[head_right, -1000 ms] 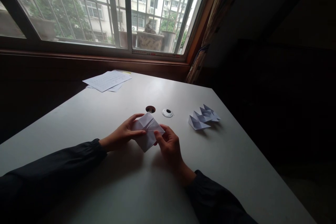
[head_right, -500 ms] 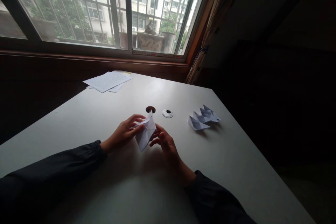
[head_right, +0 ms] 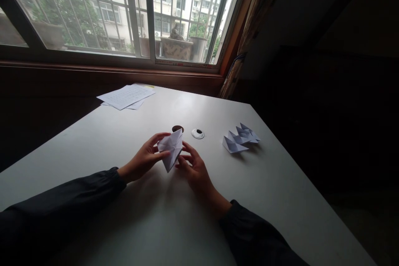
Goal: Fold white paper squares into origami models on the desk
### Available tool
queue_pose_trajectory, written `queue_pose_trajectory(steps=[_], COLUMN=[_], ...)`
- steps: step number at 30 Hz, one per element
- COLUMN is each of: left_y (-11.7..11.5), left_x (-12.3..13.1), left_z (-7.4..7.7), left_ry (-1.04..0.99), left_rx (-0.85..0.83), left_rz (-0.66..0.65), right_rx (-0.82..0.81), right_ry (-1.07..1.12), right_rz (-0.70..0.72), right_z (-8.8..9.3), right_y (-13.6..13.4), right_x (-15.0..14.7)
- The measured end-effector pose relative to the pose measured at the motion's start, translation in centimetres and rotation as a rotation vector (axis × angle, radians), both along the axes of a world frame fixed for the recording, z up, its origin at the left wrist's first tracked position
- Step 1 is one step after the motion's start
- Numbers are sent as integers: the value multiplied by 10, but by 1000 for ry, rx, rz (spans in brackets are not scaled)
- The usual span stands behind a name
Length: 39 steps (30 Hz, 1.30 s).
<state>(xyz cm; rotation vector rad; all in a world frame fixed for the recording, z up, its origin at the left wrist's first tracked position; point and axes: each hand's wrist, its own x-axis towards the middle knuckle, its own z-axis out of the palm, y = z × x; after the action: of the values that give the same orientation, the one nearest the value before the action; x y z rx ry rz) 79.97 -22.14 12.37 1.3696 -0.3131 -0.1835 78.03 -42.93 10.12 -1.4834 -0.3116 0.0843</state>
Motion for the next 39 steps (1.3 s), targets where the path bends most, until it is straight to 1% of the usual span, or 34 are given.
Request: queue_pose_trajectory(steps=[3, 6, 10, 12, 14, 17, 19, 22, 26, 28, 30, 33, 37, 39], left_y=[-1, -1, 1, 1, 0, 0, 0, 1, 2, 3, 4, 6, 9, 11], left_x=[0, -2, -6, -7, -8, -8, -7, -8, -9, -9, -8, -6, -5, -5], left_z=[1, 4, 8, 9, 10, 11, 11, 10, 10, 9, 8, 6, 6, 7], left_ry=[63, 184, 317, 336, 345, 349, 349, 363, 397, 415, 429, 431, 435, 436], left_rx=[-120, -226, -301, -329, -357, -375, -365, -351, -348, -355, -371, -394, -420, -443], left_rz=[-8, -48, -86, -106, -130, -157, -159, -176, -245, -257, -249, -225, -209, -212], right_rx=[88, 117, 120, 124, 126, 98, 101, 164, 281, 328, 352, 382, 464, 478], right_ry=[16, 54, 128, 132, 126, 114, 96, 118, 261, 310, 328, 340, 370, 371], right_rz=[39, 61, 96, 111, 96, 30, 14, 55, 115, 157, 185, 188, 205, 203], right_z=[-3, -2, 5, 8, 9, 6, 4, 5, 13, 17, 21, 23, 21, 18], right_y=[0, -1, -1, 1, 2, 2, 1, -1, 0, 0, 0, -4, -9, -10], right_x=[1, 0, -2, -3, -2, 0, 1, 1, -3, -5, -6, -5, -3, -2])
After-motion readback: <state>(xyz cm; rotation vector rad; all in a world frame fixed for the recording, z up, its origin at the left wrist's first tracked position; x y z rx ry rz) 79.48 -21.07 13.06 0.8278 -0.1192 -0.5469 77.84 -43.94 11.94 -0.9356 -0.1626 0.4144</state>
